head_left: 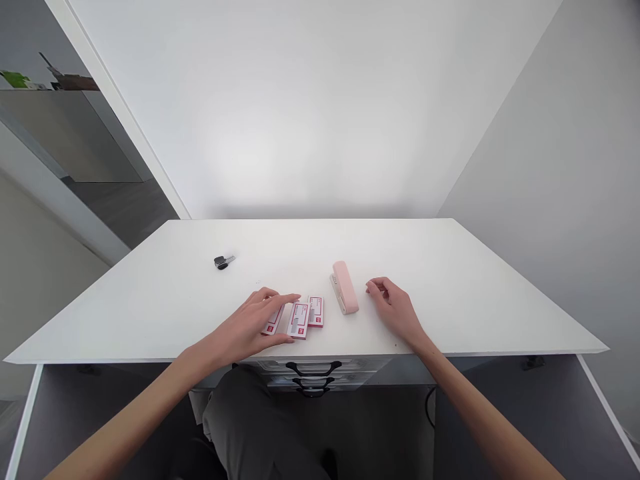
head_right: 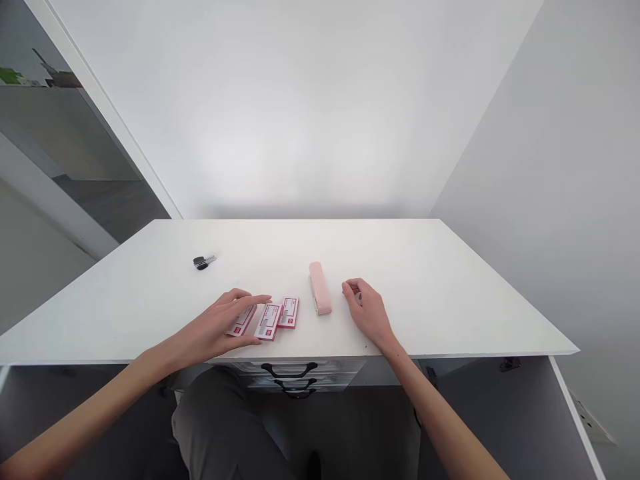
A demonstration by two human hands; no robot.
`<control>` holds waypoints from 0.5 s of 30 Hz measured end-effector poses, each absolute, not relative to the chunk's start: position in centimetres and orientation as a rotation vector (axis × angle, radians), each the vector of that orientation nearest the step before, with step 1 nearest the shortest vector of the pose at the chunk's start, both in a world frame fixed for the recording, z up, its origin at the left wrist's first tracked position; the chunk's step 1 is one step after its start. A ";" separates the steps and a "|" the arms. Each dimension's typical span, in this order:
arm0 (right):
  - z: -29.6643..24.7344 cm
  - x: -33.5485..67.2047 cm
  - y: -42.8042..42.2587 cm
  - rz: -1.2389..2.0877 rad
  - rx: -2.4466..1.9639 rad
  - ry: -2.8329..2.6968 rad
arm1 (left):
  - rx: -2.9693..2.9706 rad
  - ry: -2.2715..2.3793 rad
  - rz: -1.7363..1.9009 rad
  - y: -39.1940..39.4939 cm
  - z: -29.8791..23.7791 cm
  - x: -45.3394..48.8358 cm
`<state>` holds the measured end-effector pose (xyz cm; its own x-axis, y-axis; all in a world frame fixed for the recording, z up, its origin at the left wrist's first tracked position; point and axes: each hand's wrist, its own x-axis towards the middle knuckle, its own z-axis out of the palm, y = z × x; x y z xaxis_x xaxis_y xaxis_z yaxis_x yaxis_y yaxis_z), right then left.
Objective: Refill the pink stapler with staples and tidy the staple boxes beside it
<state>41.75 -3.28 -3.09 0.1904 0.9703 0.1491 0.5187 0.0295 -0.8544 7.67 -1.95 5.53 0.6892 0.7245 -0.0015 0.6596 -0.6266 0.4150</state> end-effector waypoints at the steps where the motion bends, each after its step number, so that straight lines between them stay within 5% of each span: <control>1: -3.1 41.8 -3.3 0.662 -1.611 -1.449 | 2.503 1.081 0.245 -1.9 5.6 8.1; 15: -3.3 41.8 -3.0 0.647 -1.598 -1.460 | 2.546 1.113 0.477 0.5 4.7 11.8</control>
